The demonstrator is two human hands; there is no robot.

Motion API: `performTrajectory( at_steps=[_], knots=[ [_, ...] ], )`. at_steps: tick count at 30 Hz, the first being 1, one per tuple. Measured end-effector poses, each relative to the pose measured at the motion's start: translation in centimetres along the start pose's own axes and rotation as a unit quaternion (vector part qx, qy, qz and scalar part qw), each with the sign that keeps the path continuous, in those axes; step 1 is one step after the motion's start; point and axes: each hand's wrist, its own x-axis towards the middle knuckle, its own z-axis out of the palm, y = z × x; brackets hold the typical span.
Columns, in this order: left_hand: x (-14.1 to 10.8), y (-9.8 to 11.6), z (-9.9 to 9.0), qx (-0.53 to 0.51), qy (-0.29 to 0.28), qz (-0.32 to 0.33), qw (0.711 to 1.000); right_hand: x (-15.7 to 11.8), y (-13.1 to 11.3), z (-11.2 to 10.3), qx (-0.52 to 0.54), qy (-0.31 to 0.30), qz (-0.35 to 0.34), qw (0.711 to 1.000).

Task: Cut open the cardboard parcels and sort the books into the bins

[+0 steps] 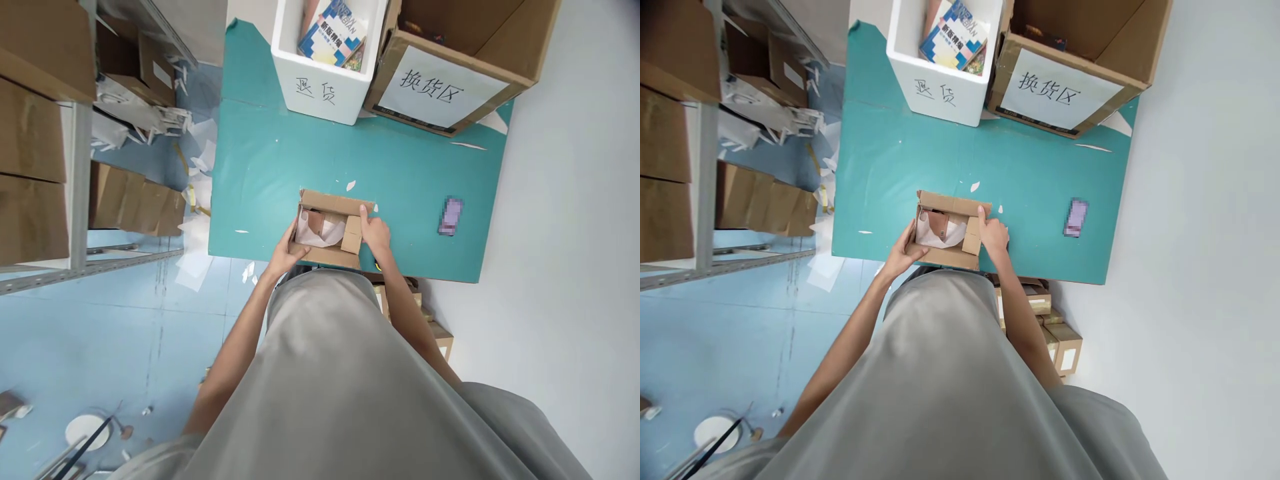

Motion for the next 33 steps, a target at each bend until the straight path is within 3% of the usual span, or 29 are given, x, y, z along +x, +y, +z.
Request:
performTrajectory(
  at_steps=[3,8,11,14,18,25,33],
  knots=[
    [-0.8,0.8,-0.7,0.111,-0.028,0.013,0.993,0.4,-2.0,-0.3,-0.033,0.011,0.044,0.998],
    [-1.6,2.7,-1.1,0.192,-0.067,-0.019,0.979,-0.5,-3.5,1.5,-0.101,0.009,-0.005,0.995],
    [-1.4,4.0,-1.1,0.274,-0.056,-0.017,0.960,-1.0,-3.2,2.5,-0.104,0.031,-0.020,0.994],
    [-0.2,5.4,-0.7,0.355,-0.060,0.046,0.932,-1.1,-2.7,2.7,-0.102,0.056,-0.026,0.993],
    [3.1,6.9,1.2,0.412,-0.134,0.104,0.895,-1.1,-2.2,2.8,-0.095,0.061,-0.041,0.993],
    [8.5,7.7,5.8,0.576,-0.142,-0.077,0.801,-1.2,-2.0,2.8,-0.066,0.043,-0.047,0.996],
    [9.9,7.6,7.0,0.610,-0.148,-0.087,0.774,-1.6,-1.8,2.5,-0.022,0.042,-0.050,0.998]
  ],
)
